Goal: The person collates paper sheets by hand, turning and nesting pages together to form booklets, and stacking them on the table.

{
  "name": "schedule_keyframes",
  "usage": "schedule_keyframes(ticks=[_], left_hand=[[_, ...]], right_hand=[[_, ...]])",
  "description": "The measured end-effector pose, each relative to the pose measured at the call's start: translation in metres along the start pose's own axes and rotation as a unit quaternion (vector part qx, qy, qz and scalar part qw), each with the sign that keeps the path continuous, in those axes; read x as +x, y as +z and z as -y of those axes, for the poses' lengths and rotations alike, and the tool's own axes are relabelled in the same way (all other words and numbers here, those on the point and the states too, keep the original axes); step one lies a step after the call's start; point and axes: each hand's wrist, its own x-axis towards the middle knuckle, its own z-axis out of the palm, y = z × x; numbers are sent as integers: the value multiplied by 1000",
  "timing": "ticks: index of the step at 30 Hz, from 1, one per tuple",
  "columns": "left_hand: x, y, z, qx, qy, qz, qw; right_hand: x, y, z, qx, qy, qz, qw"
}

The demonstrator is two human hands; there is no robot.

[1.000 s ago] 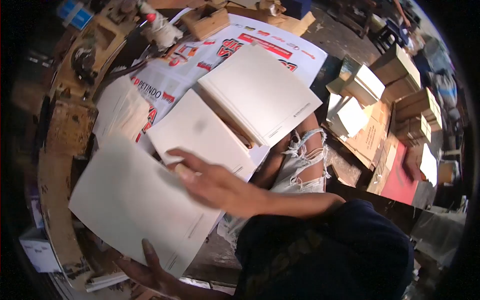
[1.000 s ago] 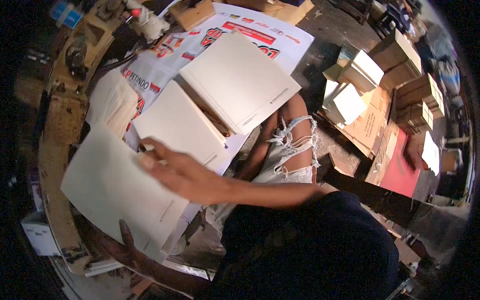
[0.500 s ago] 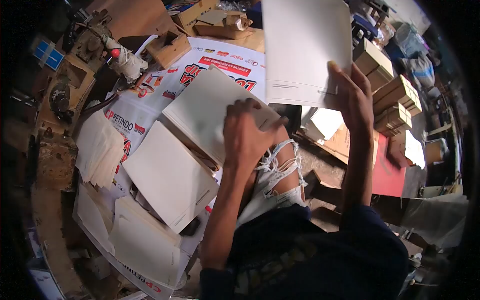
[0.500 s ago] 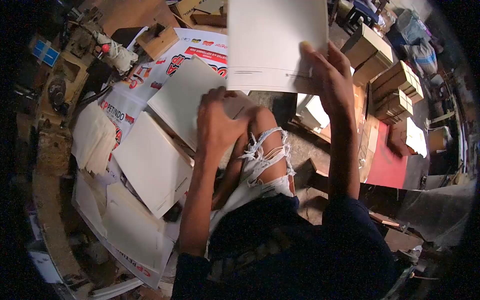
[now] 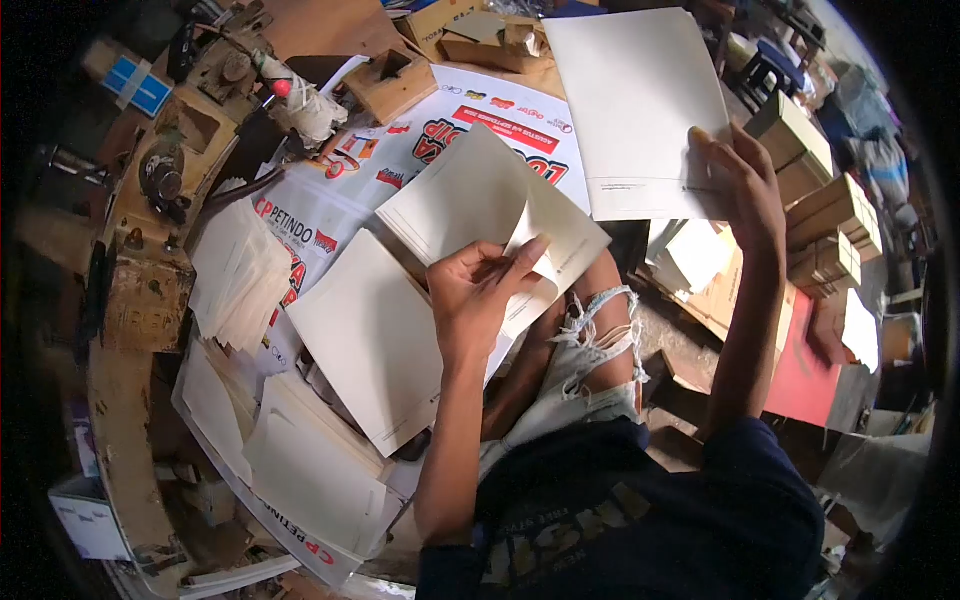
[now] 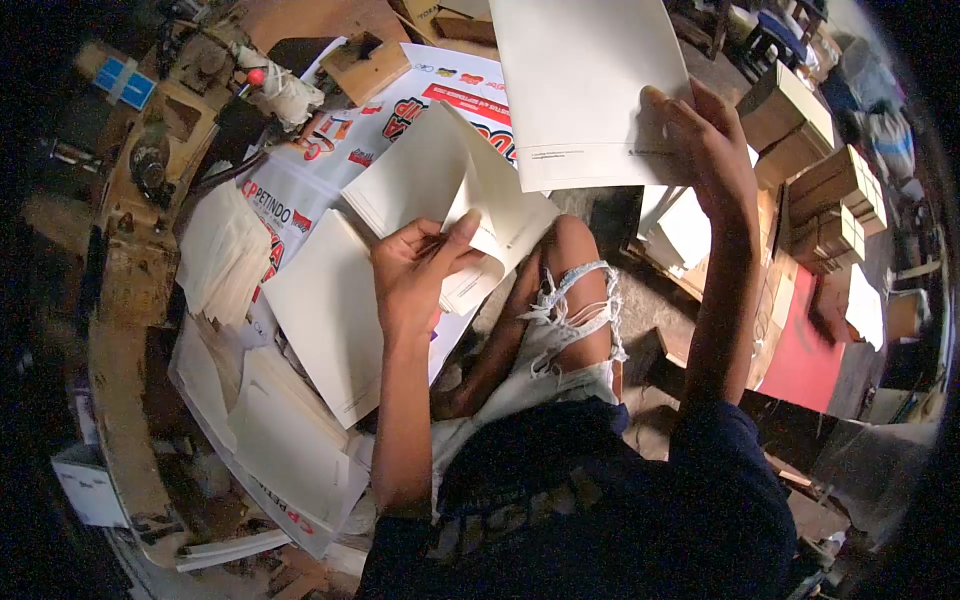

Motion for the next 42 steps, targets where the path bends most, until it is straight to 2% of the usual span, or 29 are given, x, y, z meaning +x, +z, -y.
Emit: schedule_keyframes(ticks=[2, 3, 4, 6, 7, 8, 9, 10, 11, 12, 14, 16, 18, 19, 20, 21, 22, 23, 24, 26, 28, 30, 32, 33, 34, 35, 36, 40, 42], left_hand=[[-8, 2, -1, -131, 9, -26, 991], [-13, 0, 0, -141, -8, -28, 990], [-19, -3, 0, -143, -1, -31, 989], [-31, -10, 2, -176, 3, -15, 984], [-39, -16, -2, -163, 20, 14, 986], [-49, -20, -14, -83, 41, 25, 995], [-57, -30, -17, 110, 98, 4, 989], [-66, -40, -20, 297, 148, -18, 943], [-78, -44, -33, 441, 145, -38, 885], [-87, -51, -34, 443, 141, -46, 884], [-103, -63, -35, 562, 35, -27, 826], [-105, -79, -31, 557, 57, -31, 828], [-105, -98, -27, 414, 41, 22, 909], [-107, -105, -24, 379, 56, 9, 924], [-112, -107, -25, 375, 57, 3, 925], [-119, -108, -28, 295, 20, -44, 954], [-127, -109, -28, 212, -17, -91, 973], [-135, -110, -26, 139, 24, -142, 980], [-146, -114, -29, 135, 23, -150, 979], [-172, -128, -38, 140, 48, -267, 952], [-188, -140, -33, 116, 93, -343, 927], [-195, -150, -18, 89, 107, -362, 922], [-202, -154, -4, -44, 130, -313, 940], [-200, -151, -2, -69, 146, -274, 948], [-194, -144, -3, -72, 146, -279, 946], [-187, -133, -6, -118, 132, -287, 941], [-180, -123, -6, -165, 117, -292, 935], [-156, -92, 12, -194, 137, -347, 907], [-158, -91, 21, -206, 126, -317, 917]], right_hand=[[20, -9, -8, -100, -22, 34, 994], [21, -10, -15, -73, -10, 67, 995], [3, 13, 2, -126, 33, 81, 988], [0, 32, -15, -232, 41, 185, 954], [-14, 44, -22, -205, 61, 190, 958], [-27, 60, -20, -217, 87, 209, 950], [-34, 67, -22, -170, 90, 251, 949], [-38, 73, -23, -124, 93, 293, 944], [-27, 71, -40, -155, 68, 347, 922], [-23, 68, -52, -154, 68, 357, 919], [-19, 72, -56, -236, 126, 281, 922], [-19, 76, -39, -200, 187, 238, 932], [-4, 69, -73, -48, 217, 216, 951], [-8, 71, -69, -53, 214, 221, 950], [-18, 72, -63, -172, 145, 242, 944], [-28, 74, -57, -285, 71, 258, 920], [-35, 77, -50, -287, 67, 264, 918], [-43, 81, -42, -248, 67, 274, 927], [-46, 86, -39, -208, 69, 284, 933], [-48, 90, -50, -256, 73, 291, 919], [-82, 110, -26, -65, 121, 309, 941], [-97, 121, -31, -84, 101, 285, 949], [-104, 128, -19, -125, 26, 124, 984], [-95, 124, -10, -129, -17, 123, 984], [-84, 115, -1, -125, -6, 122, 985], [-76, 108, 13, -190, -68, 72, 977], [-73, 106, 27, -156, -90, 15, 984], [-89, 98, 63, -235, -138, 31, 962], [-90, 90, 37, -212, -71, 194, 955]])
